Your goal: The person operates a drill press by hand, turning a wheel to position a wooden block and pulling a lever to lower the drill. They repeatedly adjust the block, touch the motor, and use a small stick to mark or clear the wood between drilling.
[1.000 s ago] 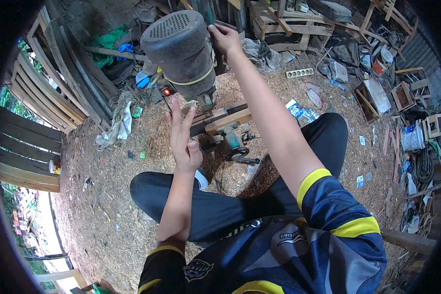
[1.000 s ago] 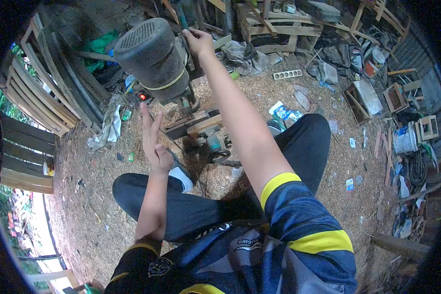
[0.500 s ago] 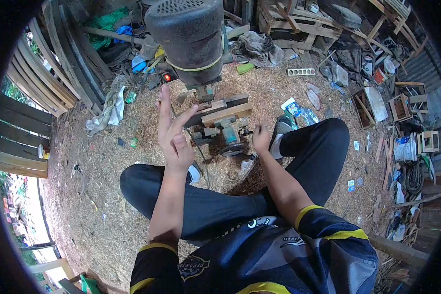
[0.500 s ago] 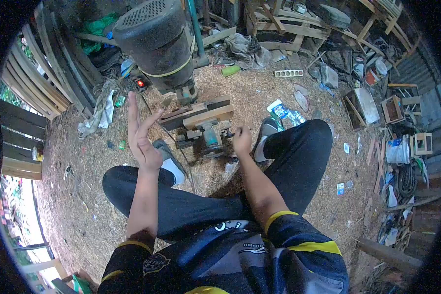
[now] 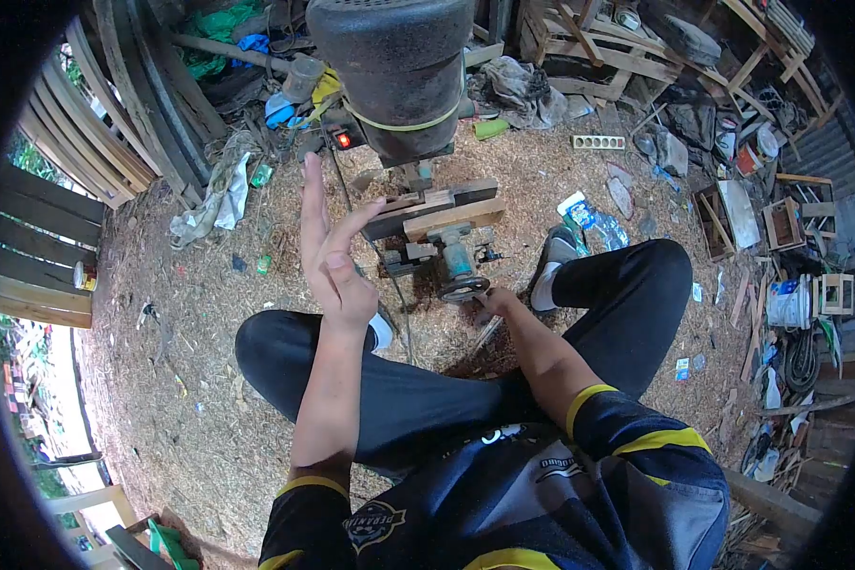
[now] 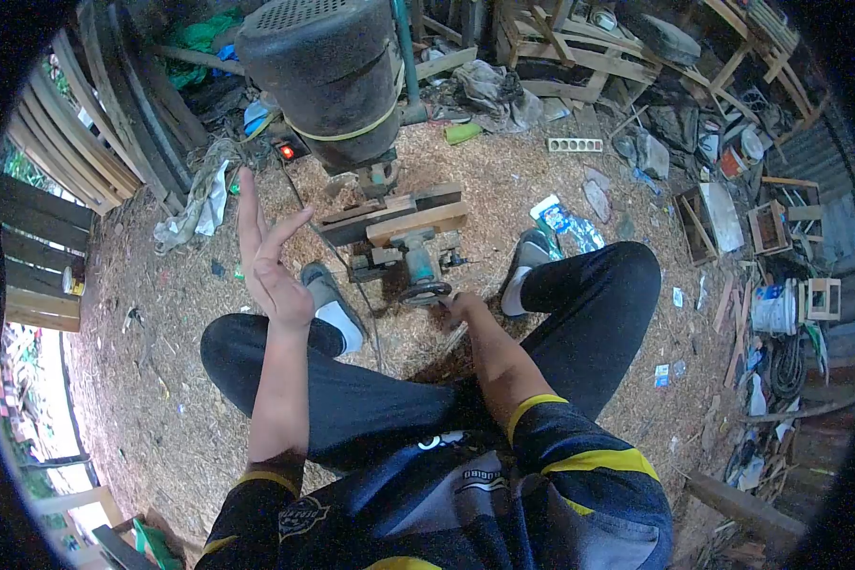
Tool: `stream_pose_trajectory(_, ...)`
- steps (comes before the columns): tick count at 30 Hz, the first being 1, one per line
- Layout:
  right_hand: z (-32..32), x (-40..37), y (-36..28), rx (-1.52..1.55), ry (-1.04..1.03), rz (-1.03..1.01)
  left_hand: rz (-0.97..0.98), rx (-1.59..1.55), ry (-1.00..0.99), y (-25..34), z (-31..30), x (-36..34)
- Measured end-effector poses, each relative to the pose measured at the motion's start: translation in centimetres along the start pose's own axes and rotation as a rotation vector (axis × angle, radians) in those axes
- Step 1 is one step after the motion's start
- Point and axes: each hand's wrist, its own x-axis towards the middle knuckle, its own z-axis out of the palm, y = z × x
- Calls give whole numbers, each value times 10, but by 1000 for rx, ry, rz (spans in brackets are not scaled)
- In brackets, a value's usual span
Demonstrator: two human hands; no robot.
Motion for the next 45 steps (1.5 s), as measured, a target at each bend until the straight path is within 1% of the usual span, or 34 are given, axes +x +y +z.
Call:
stream_pose_trajectory(3, 33, 34, 22, 133, -18, 42, -21, -21, 12, -4, -1, -2)
stream_pose_trajectory(6, 16, -5, 1, 287, 27, 31, -11, -28, 35, -8, -2, -1)
stream_pose_trajectory(9, 4, -9, -6, 260, -71, 63, -17, -15, 44, -11, -3, -2)
stream_pose_trajectory(11, 5, -5, -5, 232, -53, 69, -23, -3, 44, -12, -4, -3)
stream_pose_trajectory(13, 26, 13, 8, 205, 48, 62, -38, -18, 50, -12, -2, -2)
stream_pose_trajectory(16, 31, 5, 13, 330, 154, -13, -42, -30, 55, -10, 1, -3)
stream_pose_trajectory(19, 30, 10, 12, 253, 155, 60, -46, -15, 37, -6, 0, -1)
stream_pose_trajectory(23, 28, 6, 12, 239, 156, 30, -65, -33, 47, -3, -1, -1)
stream_pose_trajectory(25, 22, -2, 6, 230, 153, 12, -50, -30, 52, -4, -2, -1)
stream_pose_trajectory(28, -3, -32, -15, 125, 137, 59, -49, -40, 60, -2, -3, 0)
stream_pose_trajectory(31, -27, -55, -35, 53, 63, 142, -85, -47, 71, 7, 1, 1)
stream_pose_trajectory(34, -32, -61, -45, -8, 67, 188, -41, -26, 40, 2, -4, -1)
stream_pose_trajectory(37, -36, -73, -52, -40, 126, 151, -10, -39, 36, -1, -5, -2)
stream_pose_trajectory(38, -35, -73, -52, -33, 110, 155, -12, -53, 42, 0, -4, -3)
stream_pose_trajectory(40, -33, -65, -47, -25, 86, 162, -24, -87, 53, 0, -3, -3)
stream_pose_trajectory(41, -24, -48, -35, 10, 93, 98, -24, -83, 58, 0, -3, -2)
stream_pose_trajectory(42, 0, -14, -7, 47, 98, 32, -25, -80, 63, 0, -3, -1)
stream_pose_trajectory(43, 14, 5, 9, 82, 104, -34, -23, -55, 67, 1, -3, -2)
stream_pose_trajectory(45, 8, 4, 12, 70, 35, 2, 2, 12, 64, 4, -6, 0)
